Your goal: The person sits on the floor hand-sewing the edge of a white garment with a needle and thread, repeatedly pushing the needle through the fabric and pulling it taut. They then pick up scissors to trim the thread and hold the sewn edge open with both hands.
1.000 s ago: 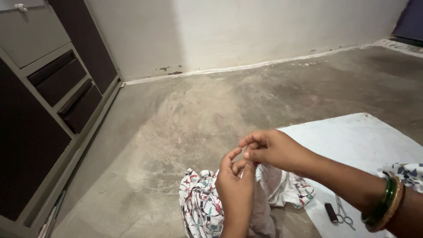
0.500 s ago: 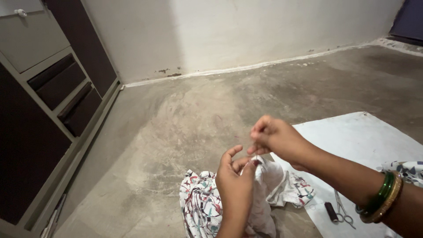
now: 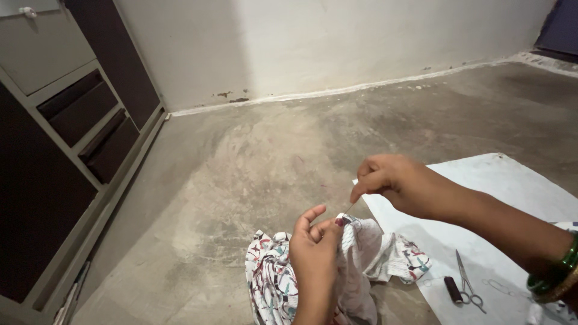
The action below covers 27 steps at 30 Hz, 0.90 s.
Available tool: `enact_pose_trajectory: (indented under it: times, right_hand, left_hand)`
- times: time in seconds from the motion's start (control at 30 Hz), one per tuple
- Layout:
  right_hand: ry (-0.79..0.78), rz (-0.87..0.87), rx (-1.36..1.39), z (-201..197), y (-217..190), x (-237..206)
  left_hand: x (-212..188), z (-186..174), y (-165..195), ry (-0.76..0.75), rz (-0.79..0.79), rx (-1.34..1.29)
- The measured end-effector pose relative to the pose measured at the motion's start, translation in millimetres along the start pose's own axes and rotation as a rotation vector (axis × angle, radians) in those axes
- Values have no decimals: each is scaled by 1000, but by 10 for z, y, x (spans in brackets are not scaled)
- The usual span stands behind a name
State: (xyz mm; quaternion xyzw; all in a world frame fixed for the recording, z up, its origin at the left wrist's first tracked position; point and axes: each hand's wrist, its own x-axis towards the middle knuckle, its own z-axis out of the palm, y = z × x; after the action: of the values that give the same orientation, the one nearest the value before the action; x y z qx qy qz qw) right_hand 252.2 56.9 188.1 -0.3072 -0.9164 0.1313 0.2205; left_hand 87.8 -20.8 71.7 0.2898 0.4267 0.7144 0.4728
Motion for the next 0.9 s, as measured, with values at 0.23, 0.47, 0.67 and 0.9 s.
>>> enact_pose_trajectory:
  times: [0.23,0.47,0.67,0.9]
  right_hand:
    - [-29,-107,-134,31,-53,-29]
    - [-62,-81,-55,37,-148,-49]
    - [-153,287,283,82,-74,-29]
    - [-90,457,549,210,2,-34]
  left_hand:
    - [-28,2,41,24,-1,3]
    - [-48,-6,71,32,6,14]
    - [-39,-3,61,39,7,-2]
    - [-59,5,65,48,6,-2]
